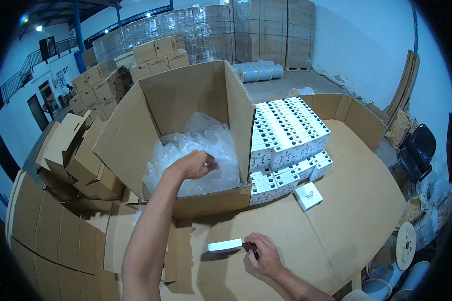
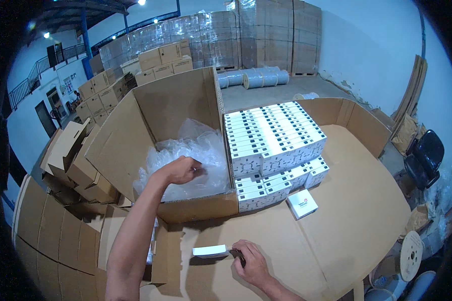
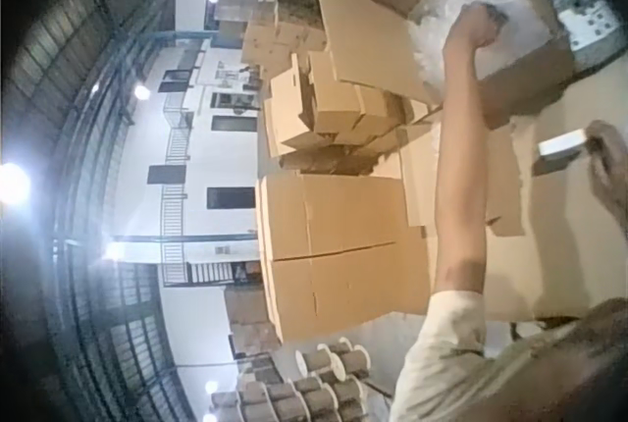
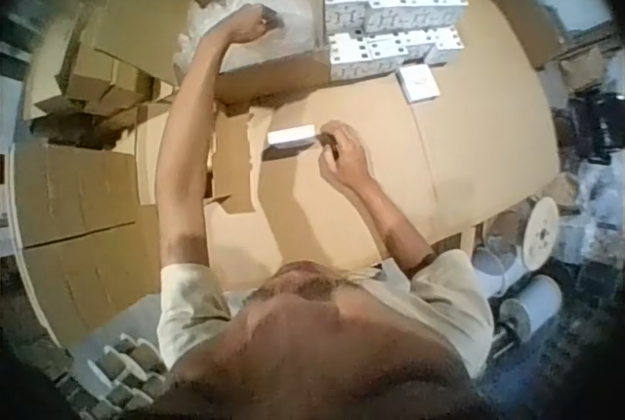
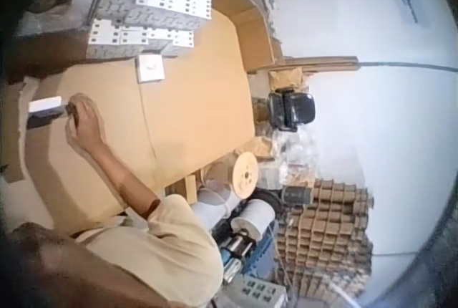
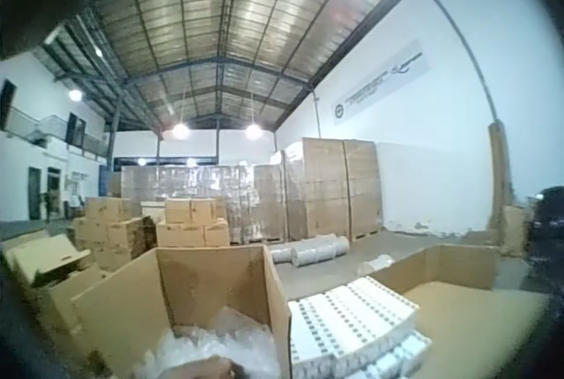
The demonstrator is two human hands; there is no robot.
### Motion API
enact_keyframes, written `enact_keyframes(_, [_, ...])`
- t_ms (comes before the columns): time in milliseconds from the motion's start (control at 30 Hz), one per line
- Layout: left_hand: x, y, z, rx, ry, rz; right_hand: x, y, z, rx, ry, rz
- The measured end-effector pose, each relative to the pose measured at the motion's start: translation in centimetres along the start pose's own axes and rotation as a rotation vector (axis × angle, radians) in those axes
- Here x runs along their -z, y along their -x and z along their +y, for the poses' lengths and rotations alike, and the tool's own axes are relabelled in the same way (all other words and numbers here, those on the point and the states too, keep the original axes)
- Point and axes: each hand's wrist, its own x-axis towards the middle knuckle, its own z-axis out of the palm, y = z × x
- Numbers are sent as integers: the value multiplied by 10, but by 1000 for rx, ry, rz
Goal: The recorder is putting small white boxes into plastic bags and then stacking them into larger cardboard shipping boxes on a warehouse table.
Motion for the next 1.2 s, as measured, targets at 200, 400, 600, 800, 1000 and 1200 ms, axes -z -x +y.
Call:
enact_keyframes(200, [30, 6, -14, -32, 112, 334, 2, 0, -4, -21, -27, 26])
enact_keyframes(400, [68, 28, -6, -27, 403, 646, -3, 2, 4, -27, -57, 62])
enact_keyframes(600, [83, 81, 46, -83, 714, 765, -2, 4, 5, -40, -86, 61])
enact_keyframes(800, [37, 152, 94, -148, 922, 792, -4, 8, 3, -110, -140, 41])
enact_keyframes(1000, [-62, 205, 140, 9, 1206, 754, 6, 11, 5, -323, -301, 56])
enact_keyframes(1200, [-173, 218, 149, 94, 1396, 616, 24, 12, -15, -195, -770, 53])
